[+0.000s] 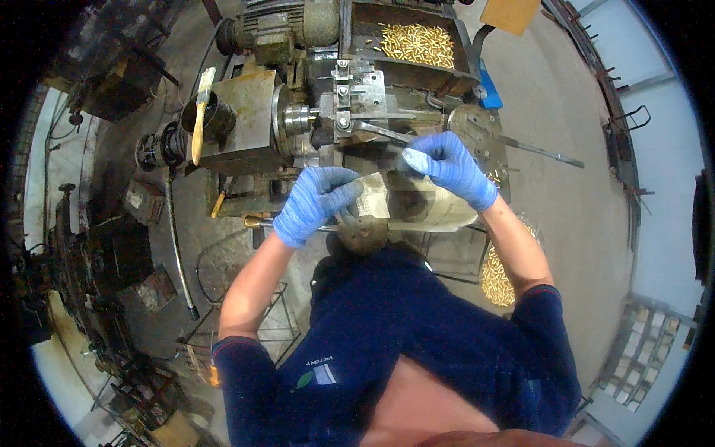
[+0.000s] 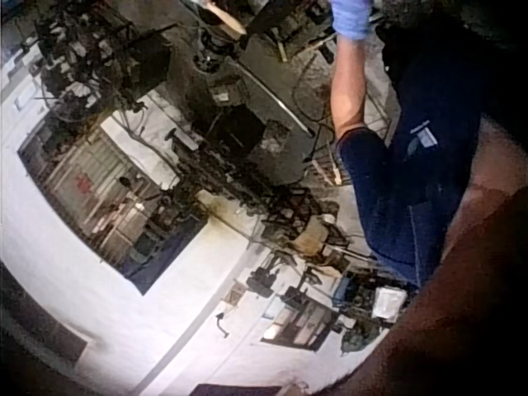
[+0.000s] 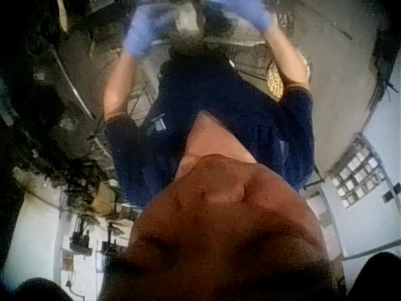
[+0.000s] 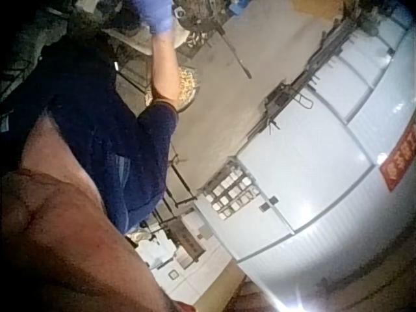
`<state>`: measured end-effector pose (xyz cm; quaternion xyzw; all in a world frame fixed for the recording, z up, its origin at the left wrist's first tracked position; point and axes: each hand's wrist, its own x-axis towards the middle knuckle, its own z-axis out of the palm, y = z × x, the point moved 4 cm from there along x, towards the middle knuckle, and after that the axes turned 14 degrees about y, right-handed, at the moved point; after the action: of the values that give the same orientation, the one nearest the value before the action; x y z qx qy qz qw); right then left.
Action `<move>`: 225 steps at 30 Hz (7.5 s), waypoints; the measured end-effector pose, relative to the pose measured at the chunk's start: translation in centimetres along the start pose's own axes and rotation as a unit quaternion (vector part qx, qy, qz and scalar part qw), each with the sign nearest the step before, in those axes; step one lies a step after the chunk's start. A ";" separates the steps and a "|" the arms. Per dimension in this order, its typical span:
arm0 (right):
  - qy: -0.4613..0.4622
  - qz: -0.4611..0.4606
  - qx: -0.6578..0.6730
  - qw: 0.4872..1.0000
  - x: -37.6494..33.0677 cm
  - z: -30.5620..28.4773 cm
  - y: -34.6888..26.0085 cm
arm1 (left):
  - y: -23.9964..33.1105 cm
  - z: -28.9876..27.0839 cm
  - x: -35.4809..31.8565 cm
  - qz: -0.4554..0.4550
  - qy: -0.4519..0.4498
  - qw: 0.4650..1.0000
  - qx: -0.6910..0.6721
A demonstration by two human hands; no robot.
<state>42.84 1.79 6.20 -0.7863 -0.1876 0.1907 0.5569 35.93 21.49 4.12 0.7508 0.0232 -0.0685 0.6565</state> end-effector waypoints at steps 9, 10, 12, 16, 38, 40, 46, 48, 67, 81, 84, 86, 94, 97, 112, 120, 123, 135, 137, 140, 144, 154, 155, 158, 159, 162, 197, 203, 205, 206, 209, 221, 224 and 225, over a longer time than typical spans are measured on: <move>0.003 -0.073 0.004 0.997 -1.2 2.9 -1.5 | -0.9 0.9 0.0 0.017 0.062 0.998 -0.002; 0.015 -0.058 0.026 0.998 -1.2 3.0 -1.2 | -1.3 0.9 0.0 0.016 0.064 0.998 -0.003; 0.022 -0.083 0.000 0.996 -1.1 3.3 -0.6 | -1.5 0.9 0.1 -0.004 0.059 0.998 -0.003; 0.037 -0.122 -0.025 0.992 -0.8 3.8 -0.9 | -1.9 0.6 0.1 -0.083 0.026 0.995 -0.057; 0.306 -0.269 -0.500 0.764 -4.0 -1.5 1.8 | -13.0 -7.0 -3.9 -0.088 0.207 0.974 0.001; 0.381 -0.130 -0.472 0.784 -5.2 -4.9 6.0 | -17.2 -8.9 -5.0 -0.079 0.268 0.960 0.004; 0.536 0.058 0.460 0.706 -2.9 -6.3 12.0 | -19.0 -9.7 -4.7 0.089 0.224 0.847 0.474; 0.539 0.072 0.501 0.674 -1.2 -6.1 10.9 | -18.5 -9.0 -4.4 0.070 0.186 0.827 0.526; 0.694 0.172 0.374 0.591 1.7 -8.2 12.9 | -19.3 -8.1 -4.4 0.039 0.193 0.807 0.557; 0.678 0.090 0.369 0.629 7.6 -11.6 13.6 | -19.5 -8.3 -4.6 0.046 0.258 0.808 0.528; 0.608 0.110 0.452 0.644 7.1 -10.2 13.2 | -20.0 -8.6 -5.7 -0.022 0.241 0.799 0.551; 0.609 0.156 0.392 0.672 10.1 -10.5 13.0 | -20.0 -8.4 -6.0 -0.010 0.255 0.796 0.549; 0.435 0.136 0.228 0.860 23.5 -13.2 14.9 | -19.1 -7.4 -4.9 0.032 0.297 0.803 0.515; 0.350 0.152 0.296 0.876 27.6 -9.9 11.0 | -19.5 -7.9 -4.6 0.039 0.303 0.794 0.525; 0.084 0.009 0.226 0.970 32.7 4.9 4.6 | -19.6 -7.9 -4.8 -0.015 0.311 0.774 0.551; -0.110 0.202 0.343 0.911 30.1 9.5 4.7 | -19.3 -7.7 -4.4 0.006 0.305 0.757 0.577; -0.103 0.221 0.294 0.924 29.6 10.9 4.5 | -19.1 -7.7 -4.3 -0.019 0.324 0.771 0.548; -0.029 0.237 0.416 0.878 29.0 8.2 1.2 | -18.5 -7.7 -3.5 0.047 0.309 0.791 0.527; 0.036 0.204 0.465 0.861 30.0 5.1 0.6 | -18.2 -7.6 -3.5 0.003 0.288 0.792 0.539; 0.120 -0.004 0.556 0.823 30.3 -5.3 1.9 | -17.6 -8.3 -5.5 0.033 0.360 0.817 0.450; 0.249 -0.044 0.449 0.857 28.2 -21.2 10.1 | -11.5 -5.5 -5.1 -0.078 0.502 0.858 0.076; 0.418 0.212 0.383 0.796 29.7 -24.2 30.4 | -2.2 0.4 2.7 -0.087 0.419 0.902 -0.050; 0.392 0.244 0.367 0.807 28.1 -23.8 27.7 | -2.3 0.7 3.3 -0.083 0.413 0.906 -0.046; 0.244 0.242 0.153 0.927 20.5 -17.0 13.3 | -1.1 2.6 4.8 -0.092 0.413 0.903 -0.080; 0.145 0.101 0.091 0.980 17.8 -14.7 10.1 | -1.1 3.2 5.5 -0.086 0.401 0.908 -0.087; -0.059 -0.108 0.128 0.984 10.5 -7.1 5.3 | -1.1 4.2 6.8 -0.089 0.347 0.927 -0.108; -0.050 0.086 0.187 0.977 10.5 -8.2 7.7 | -0.3 2.0 10.9 -0.111 0.182 0.977 -0.001; -0.104 0.053 0.221 0.968 11.3 -6.3 7.6 | -1.0 5.0 12.9 -0.110 0.158 0.980 -0.055; -0.100 0.054 0.198 0.974 11.3 -6.5 7.4 | -1.1 5.2 13.0 -0.116 0.163 0.976 -0.084; -0.102 0.051 0.185 0.976 11.4 -6.5 7.3 | -1.3 5.1 13.1 -0.110 0.163 0.977 -0.085; -0.098 0.051 0.173 0.979 11.7 -6.5 7.8 | -1.6 5.2 13.3 -0.096 0.168 0.976 -0.102; -0.044 0.030 0.191 0.980 9.1 -6.2 6.8 | -2.2 5.0 12.7 -0.103 0.243 0.957 -0.116; -0.006 0.018 0.203 0.979 9.0 -6.0 7.1 | -2.6 5.1 12.7 -0.101 0.246 0.950 -0.163; 0.011 0.010 0.227 0.974 8.9 -5.9 7.1 | -2.7 5.0 12.7 -0.094 0.254 0.946 -0.175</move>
<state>54.03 -0.66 0.45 -0.6436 -0.1251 0.2252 0.7207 47.78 16.18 -0.91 0.6106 0.2713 0.0684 0.7408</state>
